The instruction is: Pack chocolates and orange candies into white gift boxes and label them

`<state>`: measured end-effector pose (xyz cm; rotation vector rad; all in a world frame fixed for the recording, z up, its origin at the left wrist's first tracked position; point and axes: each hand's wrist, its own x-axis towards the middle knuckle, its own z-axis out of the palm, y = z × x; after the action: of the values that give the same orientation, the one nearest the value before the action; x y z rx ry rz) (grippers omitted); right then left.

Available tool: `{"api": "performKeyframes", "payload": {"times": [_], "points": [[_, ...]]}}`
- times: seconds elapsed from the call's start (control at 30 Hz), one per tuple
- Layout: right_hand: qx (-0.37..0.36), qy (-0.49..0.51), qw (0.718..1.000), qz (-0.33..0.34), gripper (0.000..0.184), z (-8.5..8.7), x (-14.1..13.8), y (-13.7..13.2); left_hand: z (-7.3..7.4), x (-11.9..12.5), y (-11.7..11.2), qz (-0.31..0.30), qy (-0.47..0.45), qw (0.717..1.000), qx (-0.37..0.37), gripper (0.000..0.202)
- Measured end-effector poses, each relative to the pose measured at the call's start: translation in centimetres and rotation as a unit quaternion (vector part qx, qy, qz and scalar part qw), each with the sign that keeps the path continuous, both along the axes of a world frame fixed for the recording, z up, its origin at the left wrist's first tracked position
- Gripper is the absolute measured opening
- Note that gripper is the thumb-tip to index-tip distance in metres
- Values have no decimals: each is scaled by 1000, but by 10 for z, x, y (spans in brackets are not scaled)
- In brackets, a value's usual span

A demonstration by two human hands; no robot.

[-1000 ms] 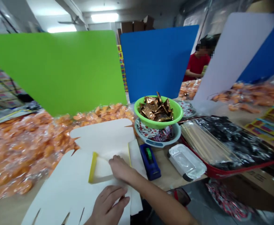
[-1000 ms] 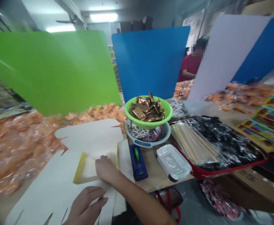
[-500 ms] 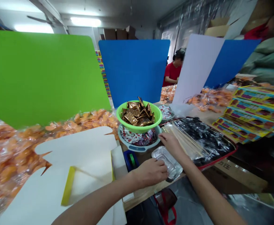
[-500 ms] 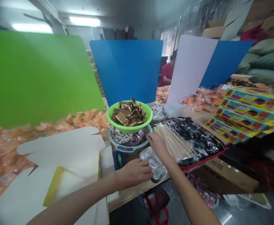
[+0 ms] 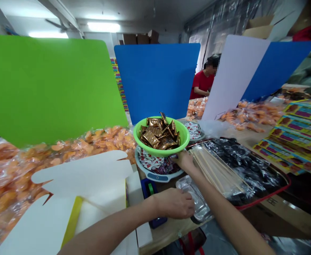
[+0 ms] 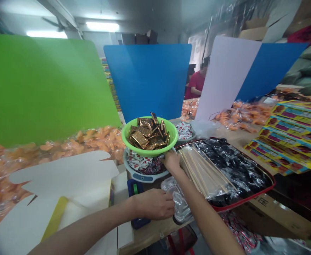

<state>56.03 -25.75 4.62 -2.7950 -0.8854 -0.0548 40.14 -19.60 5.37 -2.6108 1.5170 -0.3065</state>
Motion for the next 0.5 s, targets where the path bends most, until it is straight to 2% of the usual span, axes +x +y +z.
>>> {"api": "performKeyframes", "payload": {"times": [0.13, 0.23, 0.33, 0.43, 0.5], "points": [[2, -4, 997, 79, 26, 12, -16, -11, 1, -4, -3, -13, -8, 1000, -13, 17], [-6, 14, 986, 165, 25, 22, -34, -6, 0, -5, -5, -14, -19, 999, -24, 14], [-33, 4, 968, 251, 32, 28, -49, 18, -1, -7, -5, 1, -28, 999, -30, 12], [-79, -55, 935, 340, 36, 30, -57, 47, -2, -9, -4, 18, -28, 999, -32, 14], [-103, -84, 917, 377, 36, 29, -59, 62, -2, -11, -3, 15, -37, 999, -32, 18]]}}
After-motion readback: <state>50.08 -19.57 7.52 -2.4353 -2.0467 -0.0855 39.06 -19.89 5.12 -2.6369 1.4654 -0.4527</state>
